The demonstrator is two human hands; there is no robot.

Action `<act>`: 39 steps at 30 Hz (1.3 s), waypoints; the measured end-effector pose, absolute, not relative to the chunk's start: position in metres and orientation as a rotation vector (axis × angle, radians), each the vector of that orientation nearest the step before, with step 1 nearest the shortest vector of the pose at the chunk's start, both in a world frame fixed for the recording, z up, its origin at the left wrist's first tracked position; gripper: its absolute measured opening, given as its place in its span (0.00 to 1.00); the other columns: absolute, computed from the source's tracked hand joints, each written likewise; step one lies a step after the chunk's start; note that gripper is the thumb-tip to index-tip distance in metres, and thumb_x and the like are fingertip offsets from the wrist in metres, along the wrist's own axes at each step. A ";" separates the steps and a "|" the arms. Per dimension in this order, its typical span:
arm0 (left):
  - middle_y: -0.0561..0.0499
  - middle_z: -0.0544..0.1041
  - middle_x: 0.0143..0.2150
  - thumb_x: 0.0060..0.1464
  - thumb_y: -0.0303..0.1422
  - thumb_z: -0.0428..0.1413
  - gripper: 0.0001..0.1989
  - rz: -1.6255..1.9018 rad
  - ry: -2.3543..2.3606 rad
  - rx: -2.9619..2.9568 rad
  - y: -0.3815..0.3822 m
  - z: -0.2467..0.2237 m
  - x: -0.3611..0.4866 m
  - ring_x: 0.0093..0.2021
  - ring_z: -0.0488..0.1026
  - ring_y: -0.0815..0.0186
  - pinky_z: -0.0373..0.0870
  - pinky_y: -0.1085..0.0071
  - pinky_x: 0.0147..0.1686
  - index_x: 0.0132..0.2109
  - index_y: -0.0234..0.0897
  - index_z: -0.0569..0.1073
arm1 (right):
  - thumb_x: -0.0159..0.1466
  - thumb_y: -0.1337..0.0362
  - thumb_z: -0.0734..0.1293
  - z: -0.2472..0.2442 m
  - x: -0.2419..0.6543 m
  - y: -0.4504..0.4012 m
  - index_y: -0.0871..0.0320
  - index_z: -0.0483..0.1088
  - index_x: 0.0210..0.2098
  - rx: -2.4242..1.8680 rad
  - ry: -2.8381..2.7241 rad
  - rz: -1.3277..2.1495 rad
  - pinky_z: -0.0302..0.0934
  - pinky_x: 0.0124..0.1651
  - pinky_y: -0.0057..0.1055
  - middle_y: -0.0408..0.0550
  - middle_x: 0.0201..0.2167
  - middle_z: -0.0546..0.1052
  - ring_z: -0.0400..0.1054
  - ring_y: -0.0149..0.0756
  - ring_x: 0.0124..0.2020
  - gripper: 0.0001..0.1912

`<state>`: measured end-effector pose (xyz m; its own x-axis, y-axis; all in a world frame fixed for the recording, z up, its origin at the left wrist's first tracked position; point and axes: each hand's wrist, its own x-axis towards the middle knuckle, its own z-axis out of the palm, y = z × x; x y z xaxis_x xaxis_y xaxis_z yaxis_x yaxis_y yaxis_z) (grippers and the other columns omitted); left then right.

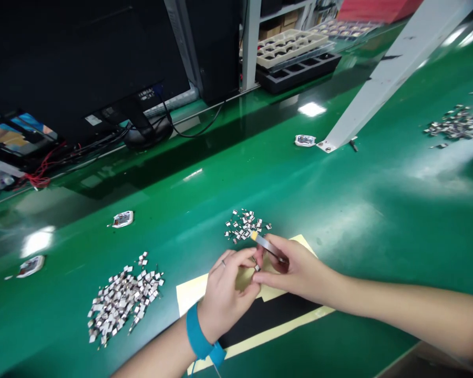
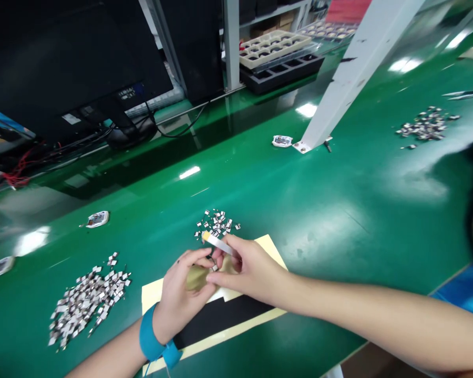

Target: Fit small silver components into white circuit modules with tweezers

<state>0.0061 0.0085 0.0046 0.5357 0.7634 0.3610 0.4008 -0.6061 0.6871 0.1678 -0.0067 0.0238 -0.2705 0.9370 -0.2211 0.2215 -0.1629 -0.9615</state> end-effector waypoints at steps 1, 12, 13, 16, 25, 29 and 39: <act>0.53 0.73 0.31 0.45 0.23 0.52 0.22 0.888 0.925 2.244 0.008 0.004 0.006 0.33 0.70 0.68 0.66 0.71 0.36 0.48 0.39 0.58 | 0.52 0.65 0.65 0.025 0.168 -0.008 0.58 0.59 0.27 -1.366 -1.523 1.450 0.45 0.20 0.22 0.35 0.18 0.56 0.48 0.23 0.18 0.08; 0.52 0.68 0.25 0.50 0.24 0.47 0.05 0.491 0.787 2.336 0.013 0.007 0.010 0.27 0.65 0.69 0.63 0.75 0.27 0.29 0.36 0.66 | 0.57 0.63 0.62 0.016 0.211 0.028 0.57 0.63 0.30 -1.747 -1.950 0.476 0.50 0.25 0.26 0.42 0.22 0.65 0.57 0.30 0.21 0.04; 0.51 0.69 0.26 0.50 0.24 0.47 0.05 0.446 0.764 2.371 0.013 0.005 0.010 0.28 0.65 0.68 0.63 0.74 0.28 0.30 0.36 0.67 | 0.58 0.62 0.61 0.013 0.214 0.031 0.58 0.63 0.30 -1.764 -1.949 0.427 0.50 0.26 0.27 0.44 0.23 0.66 0.59 0.31 0.23 0.05; 0.50 0.69 0.29 0.51 0.25 0.47 0.06 0.331 0.735 2.467 0.011 0.003 0.012 0.31 0.66 0.66 0.65 0.72 0.31 0.31 0.36 0.68 | 0.58 0.61 0.61 0.008 0.218 0.036 0.59 0.66 0.29 -1.795 -1.952 0.501 0.51 0.28 0.28 0.46 0.26 0.67 0.61 0.34 0.26 0.07; 0.49 0.71 0.39 0.50 0.30 0.51 0.07 0.094 0.805 2.676 0.042 0.064 -0.034 0.39 0.68 0.62 0.66 0.69 0.38 0.38 0.38 0.69 | 0.59 0.59 0.59 0.011 0.219 0.037 0.59 0.68 0.35 -1.741 -1.903 0.730 0.47 0.20 0.25 0.39 0.15 0.60 0.53 0.29 0.17 0.12; 0.49 0.73 0.34 0.44 0.37 0.55 0.09 0.195 1.338 2.703 0.078 0.090 -0.112 0.32 0.71 0.60 0.66 0.70 0.30 0.34 0.39 0.70 | 0.58 0.59 0.59 0.015 0.215 0.024 0.59 0.68 0.30 -1.673 -2.065 0.776 0.46 0.18 0.25 0.39 0.13 0.59 0.53 0.28 0.14 0.11; 0.50 0.75 0.36 0.46 0.34 0.52 0.10 -0.595 1.770 2.195 0.096 0.086 -0.142 0.36 0.70 0.61 0.62 0.72 0.31 0.37 0.39 0.71 | 0.53 0.74 0.62 0.011 0.181 -0.026 0.52 0.67 0.29 -1.088 -2.667 1.315 0.56 0.29 0.24 0.38 0.26 0.74 0.68 0.32 0.27 0.09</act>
<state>-0.1421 0.0963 0.0856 0.1747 0.8670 -0.4667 0.9729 -0.2248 -0.0535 0.1811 -0.0259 0.0110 -0.7637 0.5682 -0.3064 0.5889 0.4190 -0.6911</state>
